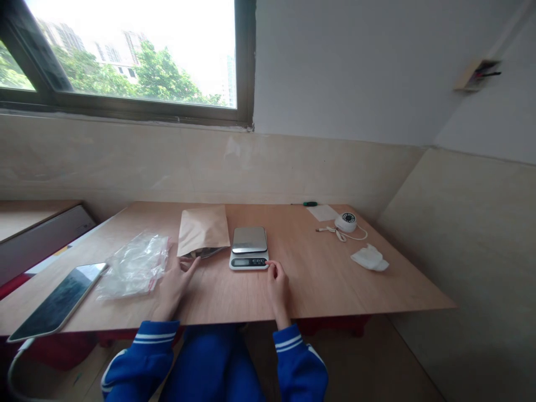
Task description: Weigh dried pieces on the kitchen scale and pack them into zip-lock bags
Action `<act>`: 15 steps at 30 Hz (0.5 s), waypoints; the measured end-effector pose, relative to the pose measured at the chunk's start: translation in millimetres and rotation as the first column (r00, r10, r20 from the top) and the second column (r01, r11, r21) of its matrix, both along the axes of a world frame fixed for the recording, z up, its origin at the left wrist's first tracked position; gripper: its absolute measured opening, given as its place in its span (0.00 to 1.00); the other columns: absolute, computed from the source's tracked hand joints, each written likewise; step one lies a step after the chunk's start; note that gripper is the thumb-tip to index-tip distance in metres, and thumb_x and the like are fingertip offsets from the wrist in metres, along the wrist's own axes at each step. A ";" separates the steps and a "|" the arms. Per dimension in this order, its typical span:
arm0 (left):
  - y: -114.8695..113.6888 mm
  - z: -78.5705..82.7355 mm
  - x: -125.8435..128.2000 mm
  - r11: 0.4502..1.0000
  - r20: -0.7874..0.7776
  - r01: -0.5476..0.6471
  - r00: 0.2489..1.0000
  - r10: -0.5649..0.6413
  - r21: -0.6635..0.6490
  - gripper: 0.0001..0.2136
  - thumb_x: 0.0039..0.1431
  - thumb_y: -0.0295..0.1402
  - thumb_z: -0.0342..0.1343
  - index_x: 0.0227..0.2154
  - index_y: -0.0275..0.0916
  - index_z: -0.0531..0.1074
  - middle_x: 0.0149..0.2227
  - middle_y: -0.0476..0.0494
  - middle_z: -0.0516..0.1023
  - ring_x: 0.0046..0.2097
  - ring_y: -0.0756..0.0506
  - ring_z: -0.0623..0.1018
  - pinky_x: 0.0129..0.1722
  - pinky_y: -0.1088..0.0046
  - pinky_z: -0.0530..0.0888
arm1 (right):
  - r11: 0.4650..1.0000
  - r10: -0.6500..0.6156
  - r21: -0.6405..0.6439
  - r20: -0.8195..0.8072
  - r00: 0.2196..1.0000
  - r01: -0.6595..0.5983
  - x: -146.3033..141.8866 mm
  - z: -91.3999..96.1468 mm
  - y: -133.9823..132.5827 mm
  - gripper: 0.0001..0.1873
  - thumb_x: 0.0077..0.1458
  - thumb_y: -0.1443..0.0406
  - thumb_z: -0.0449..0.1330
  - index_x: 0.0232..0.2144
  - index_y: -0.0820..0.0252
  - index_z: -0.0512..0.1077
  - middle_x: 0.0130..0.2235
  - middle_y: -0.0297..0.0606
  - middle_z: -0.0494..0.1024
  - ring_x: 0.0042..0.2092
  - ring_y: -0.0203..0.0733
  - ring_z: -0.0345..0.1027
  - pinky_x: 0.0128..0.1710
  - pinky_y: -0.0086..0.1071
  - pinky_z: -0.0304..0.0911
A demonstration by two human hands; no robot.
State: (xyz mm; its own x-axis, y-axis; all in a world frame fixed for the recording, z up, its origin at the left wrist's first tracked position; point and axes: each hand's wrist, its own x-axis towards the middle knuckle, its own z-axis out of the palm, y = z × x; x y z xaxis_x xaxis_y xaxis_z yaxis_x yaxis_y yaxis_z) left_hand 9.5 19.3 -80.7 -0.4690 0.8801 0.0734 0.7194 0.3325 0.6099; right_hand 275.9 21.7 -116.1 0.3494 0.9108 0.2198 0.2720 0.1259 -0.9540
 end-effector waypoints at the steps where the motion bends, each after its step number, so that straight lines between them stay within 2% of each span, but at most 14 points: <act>1: 1.5 2.3 4.4 0.999 -0.021 -0.024 1.000 0.023 -0.028 0.24 0.54 0.55 0.48 0.40 0.39 0.66 0.35 0.37 0.79 0.41 0.35 0.78 0.37 0.64 0.69 | 1.000 0.002 0.002 0.001 1.000 -0.002 -0.2 0.4 -0.1 0.17 0.55 0.56 0.49 0.32 0.60 0.73 0.39 0.44 0.80 0.43 0.48 0.72 0.43 0.36 0.65; 3: 5.4 4.0 11.4 0.996 -0.073 -0.064 0.996 0.059 -0.067 0.27 0.52 0.57 0.49 0.42 0.36 0.66 0.38 0.31 0.78 0.45 0.31 0.77 0.39 0.60 0.69 | 1.000 0.007 0.003 -0.002 1.000 -0.007 -0.3 0.9 -0.2 0.17 0.55 0.56 0.49 0.33 0.60 0.73 0.39 0.44 0.80 0.43 0.48 0.72 0.43 0.36 0.65; 5: 9.3 2.0 13.9 0.994 -0.097 -0.084 0.992 0.077 -0.073 0.26 0.54 0.55 0.48 0.43 0.35 0.65 0.40 0.29 0.78 0.45 0.30 0.77 0.39 0.58 0.69 | 1.000 0.011 -0.003 -0.004 1.000 -0.011 0.1 0.6 0.0 0.18 0.55 0.56 0.49 0.33 0.60 0.74 0.39 0.44 0.80 0.43 0.48 0.72 0.43 0.36 0.65; 10: 13.1 -7.3 2.1 0.995 -0.040 -0.105 0.994 0.105 0.005 0.16 0.59 0.46 0.45 0.39 0.38 0.67 0.36 0.36 0.79 0.41 0.35 0.79 0.37 0.61 0.70 | 1.000 0.009 0.007 -0.010 1.000 -0.008 0.9 -1.4 1.3 0.17 0.55 0.56 0.49 0.32 0.59 0.74 0.39 0.44 0.80 0.43 0.49 0.73 0.42 0.37 0.66; 15: 12.8 -8.8 -9.9 0.986 -0.028 -0.153 0.988 0.155 0.066 0.15 0.59 0.43 0.45 0.39 0.39 0.68 0.35 0.37 0.79 0.39 0.34 0.79 0.33 0.62 0.70 | 1.000 0.019 0.016 -0.001 1.000 -0.019 0.8 -1.4 1.2 0.17 0.56 0.56 0.49 0.33 0.59 0.74 0.39 0.44 0.80 0.43 0.49 0.73 0.42 0.37 0.66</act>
